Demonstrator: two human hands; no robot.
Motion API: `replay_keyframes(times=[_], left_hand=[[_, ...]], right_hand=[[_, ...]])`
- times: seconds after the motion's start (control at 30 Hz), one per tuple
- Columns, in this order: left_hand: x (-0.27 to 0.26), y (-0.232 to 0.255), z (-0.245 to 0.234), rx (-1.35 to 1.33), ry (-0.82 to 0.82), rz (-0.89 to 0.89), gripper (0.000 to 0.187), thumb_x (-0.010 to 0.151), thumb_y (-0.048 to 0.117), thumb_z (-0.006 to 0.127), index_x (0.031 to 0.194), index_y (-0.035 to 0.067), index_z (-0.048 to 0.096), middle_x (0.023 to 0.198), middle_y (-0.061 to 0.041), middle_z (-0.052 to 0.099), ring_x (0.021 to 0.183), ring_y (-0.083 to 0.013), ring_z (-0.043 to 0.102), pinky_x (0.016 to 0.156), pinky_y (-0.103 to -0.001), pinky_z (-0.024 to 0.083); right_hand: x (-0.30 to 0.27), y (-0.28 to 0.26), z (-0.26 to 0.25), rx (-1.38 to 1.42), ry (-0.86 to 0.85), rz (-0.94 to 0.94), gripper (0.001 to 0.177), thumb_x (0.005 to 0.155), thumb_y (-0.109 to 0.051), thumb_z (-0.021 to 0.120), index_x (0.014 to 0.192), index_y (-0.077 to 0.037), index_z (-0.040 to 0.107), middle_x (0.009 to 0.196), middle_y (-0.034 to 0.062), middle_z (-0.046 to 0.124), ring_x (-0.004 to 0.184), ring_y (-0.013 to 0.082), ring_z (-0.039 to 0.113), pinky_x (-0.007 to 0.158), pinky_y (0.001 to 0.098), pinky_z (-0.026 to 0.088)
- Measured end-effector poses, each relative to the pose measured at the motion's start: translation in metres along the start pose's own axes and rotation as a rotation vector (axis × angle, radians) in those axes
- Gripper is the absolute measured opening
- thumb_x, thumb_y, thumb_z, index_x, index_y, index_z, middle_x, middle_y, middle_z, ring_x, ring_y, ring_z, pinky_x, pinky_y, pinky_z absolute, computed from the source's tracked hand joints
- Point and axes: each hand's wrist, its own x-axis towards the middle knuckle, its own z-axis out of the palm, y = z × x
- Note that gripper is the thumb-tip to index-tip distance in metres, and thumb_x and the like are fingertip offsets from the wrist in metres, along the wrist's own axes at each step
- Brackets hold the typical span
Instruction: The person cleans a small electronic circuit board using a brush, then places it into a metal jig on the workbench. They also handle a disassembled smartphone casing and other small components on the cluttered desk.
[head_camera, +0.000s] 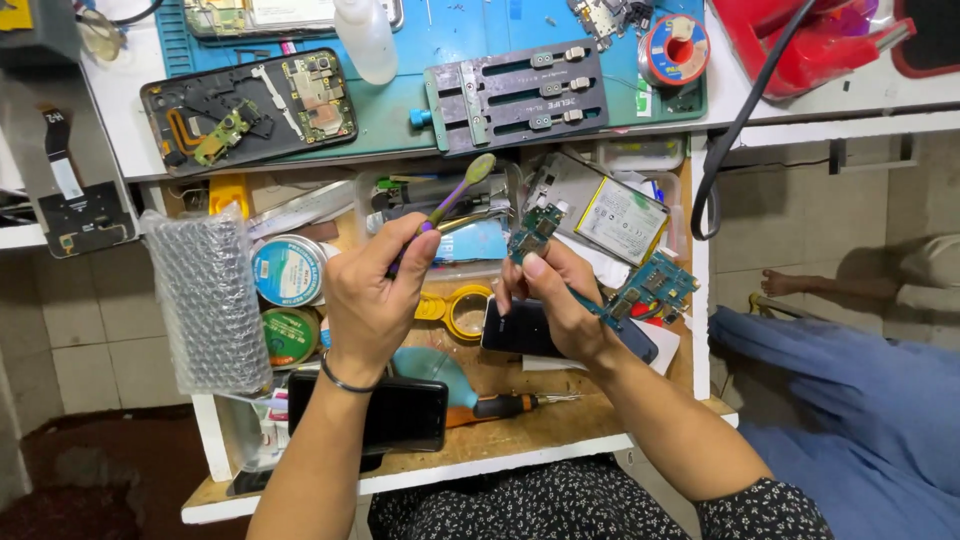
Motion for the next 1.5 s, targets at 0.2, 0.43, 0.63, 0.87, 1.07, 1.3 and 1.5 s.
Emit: replay_keyframes(times=[0.2, 0.43, 0.63, 0.87, 1.07, 1.3, 1.5], left_hand=[[0.003, -0.008, 0.001, 0.016, -0.018, -0.028, 0.015, 0.102, 0.029, 0.067, 0.101, 0.018, 0.077, 0.052, -0.007, 0.054, 0.044, -0.0210, 0.054, 0.050, -0.032, 0.047], [0.004, -0.009, 0.004, -0.007, -0.041, -0.029, 0.014, 0.100, 0.027, 0.068, 0.100, 0.016, 0.077, 0.051, -0.007, 0.056, 0.043, -0.0200, 0.055, 0.047, -0.030, 0.046], [0.005, -0.011, 0.003, -0.030, -0.041, -0.035, 0.014, 0.100, 0.026, 0.068, 0.099, 0.015, 0.077, 0.051, -0.006, 0.057, 0.043, -0.0169, 0.054, 0.046, -0.029, 0.044], [0.008, -0.006, 0.002, -0.026, -0.051, 0.014, 0.014, 0.099, 0.023, 0.069, 0.100, 0.012, 0.077, 0.057, -0.009, 0.064, 0.048, -0.0253, 0.063, 0.047, -0.031, 0.048], [0.010, -0.001, 0.006, -0.080, -0.107, 0.086, 0.014, 0.097, 0.025, 0.069, 0.096, 0.014, 0.078, 0.052, -0.005, 0.062, 0.043, -0.0199, 0.060, 0.044, -0.029, 0.047], [0.012, 0.007, 0.004, 0.066, -0.167, 0.174, 0.018, 0.099, 0.031, 0.066, 0.093, 0.016, 0.074, 0.055, -0.008, 0.062, 0.049, -0.0293, 0.066, 0.047, -0.034, 0.050], [0.012, -0.010, -0.009, 0.139, -0.027, 0.121, 0.024, 0.107, 0.030, 0.058, 0.098, 0.014, 0.074, 0.049, -0.004, 0.056, 0.041, -0.0180, 0.054, 0.048, -0.028, 0.045]], right_hand=[[0.003, 0.001, -0.002, 0.037, 0.017, 0.029, 0.028, 0.108, -0.015, 0.043, 0.088, 0.002, 0.053, 0.065, 0.0104, 0.048, 0.058, 0.0280, 0.067, 0.064, 0.0345, 0.054], [0.001, 0.006, -0.006, -0.037, 0.059, 0.034, 0.028, 0.108, -0.015, 0.043, 0.088, 0.002, 0.055, 0.066, 0.0103, 0.049, 0.058, 0.0265, 0.068, 0.064, 0.0334, 0.054], [0.001, 0.005, -0.002, -0.047, 0.094, 0.029, 0.028, 0.107, -0.014, 0.044, 0.087, 0.003, 0.055, 0.065, 0.0119, 0.050, 0.057, 0.0274, 0.068, 0.065, 0.0346, 0.055], [0.003, 0.002, -0.002, 0.000, 0.109, 0.044, 0.029, 0.106, -0.014, 0.045, 0.087, 0.004, 0.056, 0.064, 0.0140, 0.052, 0.058, 0.0275, 0.067, 0.065, 0.0361, 0.056], [0.002, -0.001, -0.001, 0.006, 0.107, 0.054, 0.029, 0.106, -0.015, 0.046, 0.087, 0.004, 0.056, 0.064, 0.0144, 0.053, 0.059, 0.0273, 0.067, 0.064, 0.0359, 0.056], [0.003, 0.002, 0.003, -0.025, 0.125, 0.082, 0.029, 0.106, -0.016, 0.048, 0.085, 0.002, 0.057, 0.063, 0.0115, 0.053, 0.060, 0.0254, 0.069, 0.065, 0.0337, 0.057], [-0.001, 0.011, -0.006, -0.077, 0.079, 0.052, 0.031, 0.107, -0.015, 0.048, 0.083, 0.003, 0.057, 0.061, 0.0125, 0.052, 0.058, 0.0264, 0.067, 0.063, 0.0340, 0.055]])
